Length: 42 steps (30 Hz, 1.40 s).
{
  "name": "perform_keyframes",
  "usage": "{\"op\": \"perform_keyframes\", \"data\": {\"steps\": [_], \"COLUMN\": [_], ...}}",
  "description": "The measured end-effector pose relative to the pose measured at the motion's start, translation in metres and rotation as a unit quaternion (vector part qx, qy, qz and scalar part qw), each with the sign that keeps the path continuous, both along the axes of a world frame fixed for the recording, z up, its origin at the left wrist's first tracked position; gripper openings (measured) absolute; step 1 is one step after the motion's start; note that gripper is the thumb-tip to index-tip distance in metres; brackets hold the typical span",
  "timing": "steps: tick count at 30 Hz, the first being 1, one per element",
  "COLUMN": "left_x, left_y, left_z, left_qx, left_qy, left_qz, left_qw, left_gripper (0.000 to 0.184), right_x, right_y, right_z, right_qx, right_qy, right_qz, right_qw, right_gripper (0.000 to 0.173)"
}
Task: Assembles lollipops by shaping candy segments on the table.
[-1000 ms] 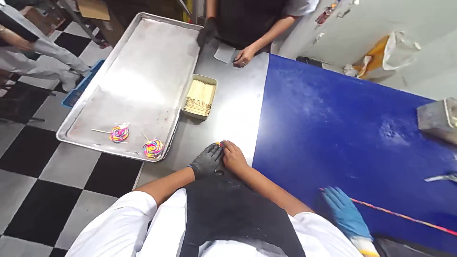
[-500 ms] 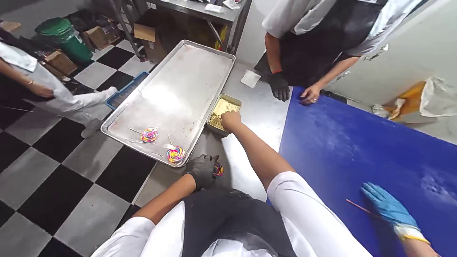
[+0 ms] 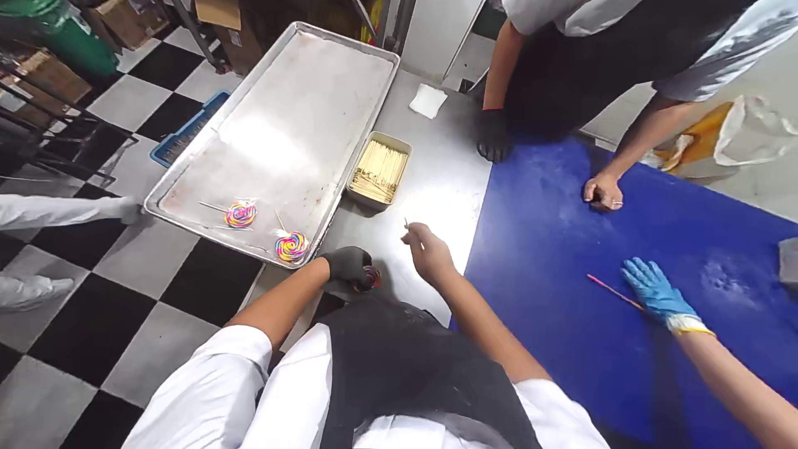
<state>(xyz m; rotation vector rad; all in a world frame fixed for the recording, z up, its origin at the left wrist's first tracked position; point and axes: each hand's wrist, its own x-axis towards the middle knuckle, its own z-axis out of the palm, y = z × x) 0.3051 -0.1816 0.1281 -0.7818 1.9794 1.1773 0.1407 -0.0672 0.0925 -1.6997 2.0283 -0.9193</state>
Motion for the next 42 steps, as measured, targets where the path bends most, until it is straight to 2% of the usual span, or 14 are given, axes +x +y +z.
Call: {"op": "perform_keyframes", "data": {"steps": [1, 2, 3, 6, 8, 10, 12, 18, 21, 26, 29, 35, 39, 42], "left_x": [0.013, 0.023, 0.026, 0.022, 0.021, 0.02, 0.021, 0.024, 0.027, 0.038, 0.044, 0.041, 0.037, 0.034], "left_y": [-0.003, -0.003, 0.002, 0.026, 0.036, 0.043, 0.049, 0.055, 0.057, 0.062, 0.063, 0.057, 0.06, 0.059], "left_z": [-0.033, -0.066, -0.079, -0.063, -0.05, -0.041, -0.033, -0.028, -0.022, 0.007, 0.012, 0.01, 0.011, 0.0], "left_qx": [0.053, 0.11, 0.178, 0.317, 0.359, 0.382, 0.369, 0.253, 0.201, 0.102, 0.101, 0.077, 0.086, 0.096], "left_qy": [0.098, 0.187, 0.229, 0.256, 0.289, 0.318, 0.328, 0.363, 0.401, 0.432, 0.464, 0.457, 0.478, 0.509], "left_qz": [0.065, 0.135, 0.214, 0.397, 0.445, 0.46, 0.466, 0.451, 0.431, 0.351, 0.277, 0.155, 0.143, 0.123], "left_qw": [0.992, 0.967, 0.933, 0.823, 0.768, 0.736, 0.734, 0.775, 0.783, 0.824, 0.835, 0.873, 0.863, 0.847], "left_gripper": [0.042, 0.042, 0.043, 0.046, 0.052, 0.058, 0.055, 0.035, 0.027, 0.024, 0.023, 0.023, 0.021, 0.023], "right_x": [0.004, 0.007, 0.008, 0.008, 0.008, 0.009, 0.013, 0.021, 0.024, 0.03, 0.028, 0.014, 0.021, 0.025], "right_y": [0.018, 0.033, 0.046, 0.074, 0.085, 0.092, 0.095, 0.101, 0.103, 0.111, 0.118, 0.125, 0.128, 0.13], "right_z": [0.001, 0.001, 0.001, 0.011, 0.021, 0.032, 0.039, 0.051, 0.056, 0.069, 0.081, 0.079, 0.077, 0.074], "right_qx": [-0.007, -0.016, -0.02, -0.033, -0.06, -0.076, -0.088, -0.116, -0.13, -0.142, -0.156, -0.167, -0.175, -0.168], "right_qy": [0.022, 0.051, 0.085, 0.174, 0.213, 0.241, 0.267, 0.314, 0.326, 0.373, 0.395, 0.328, 0.35, 0.345], "right_qz": [-0.003, -0.006, -0.004, 0.011, 0.004, 0.0, -0.003, -0.005, -0.005, 0.01, 0.052, 0.145, 0.126, 0.118], "right_qw": [1.0, 0.999, 0.996, 0.984, 0.975, 0.968, 0.96, 0.942, 0.937, 0.917, 0.904, 0.918, 0.912, 0.916], "right_gripper": [0.028, 0.026, 0.024, 0.021, 0.021, 0.025, 0.027, 0.033, 0.032, 0.025, 0.022, 0.024, 0.023, 0.022]}}
